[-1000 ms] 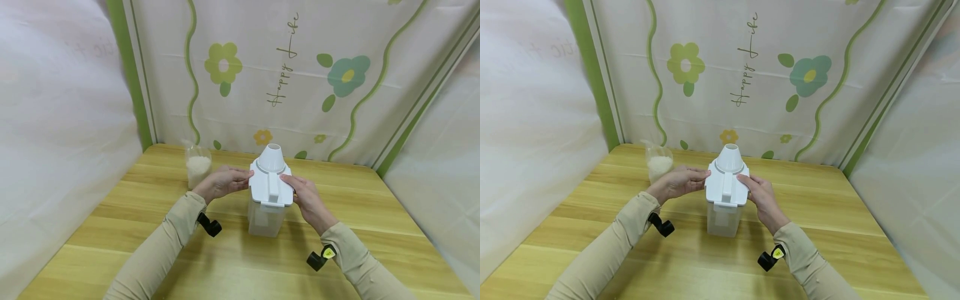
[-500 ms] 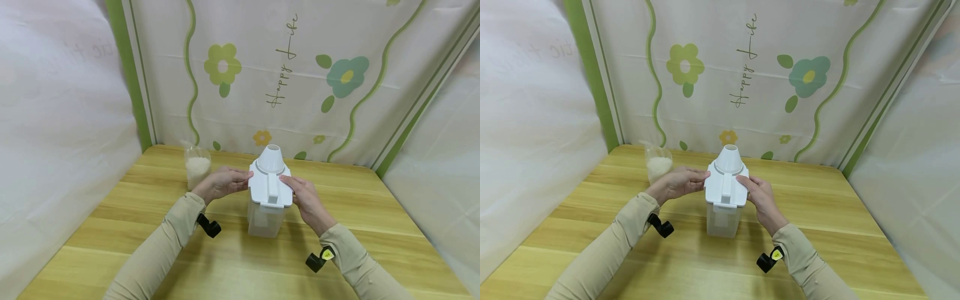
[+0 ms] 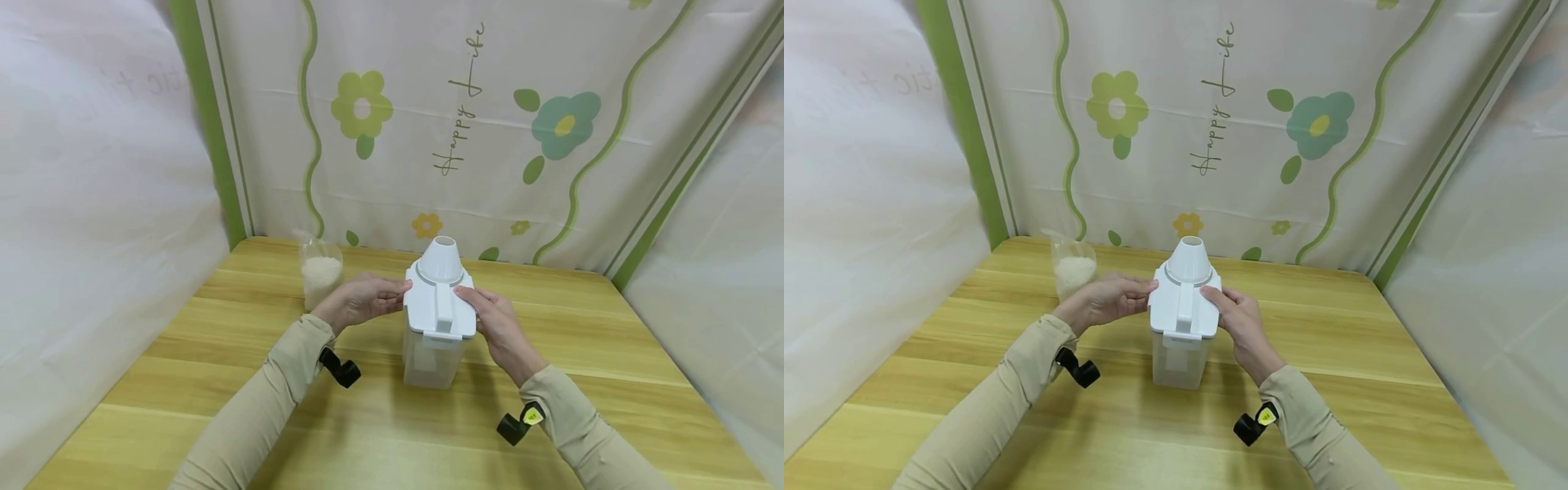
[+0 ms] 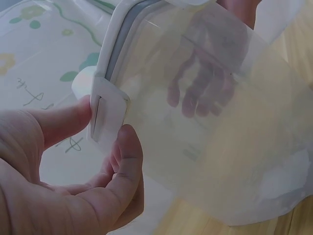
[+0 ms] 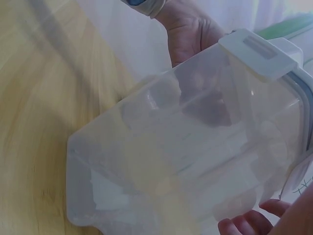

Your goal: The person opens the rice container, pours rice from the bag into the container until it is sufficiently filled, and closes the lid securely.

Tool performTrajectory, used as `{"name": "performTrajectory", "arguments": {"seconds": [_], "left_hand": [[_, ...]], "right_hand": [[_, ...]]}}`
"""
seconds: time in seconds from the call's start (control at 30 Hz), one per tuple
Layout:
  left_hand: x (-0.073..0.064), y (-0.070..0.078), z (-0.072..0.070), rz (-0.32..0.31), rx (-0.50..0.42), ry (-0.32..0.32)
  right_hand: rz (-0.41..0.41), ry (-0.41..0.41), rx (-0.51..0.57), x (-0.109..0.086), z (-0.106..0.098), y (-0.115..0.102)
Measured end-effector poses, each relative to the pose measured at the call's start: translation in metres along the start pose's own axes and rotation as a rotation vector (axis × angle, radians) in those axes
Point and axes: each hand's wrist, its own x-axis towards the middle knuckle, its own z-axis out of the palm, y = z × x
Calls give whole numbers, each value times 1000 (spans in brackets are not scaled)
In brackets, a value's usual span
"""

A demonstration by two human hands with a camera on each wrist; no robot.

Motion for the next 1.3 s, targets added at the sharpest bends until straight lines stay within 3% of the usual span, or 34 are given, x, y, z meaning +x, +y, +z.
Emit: {"name": "performTrajectory", "arguments": {"seconds": [0.3, 0.7, 1.3], "left_hand": [[4, 0, -2, -29, -56, -50], [8, -2, -7, -80, -145, -41], [8, -6, -6, -85, -136, -60]], "right_hand": [[-21, 7, -11, -1, -1, -1], [-30, 31, -31, 1, 3, -1], [-36, 54, -29, -1, 3, 3]]}}
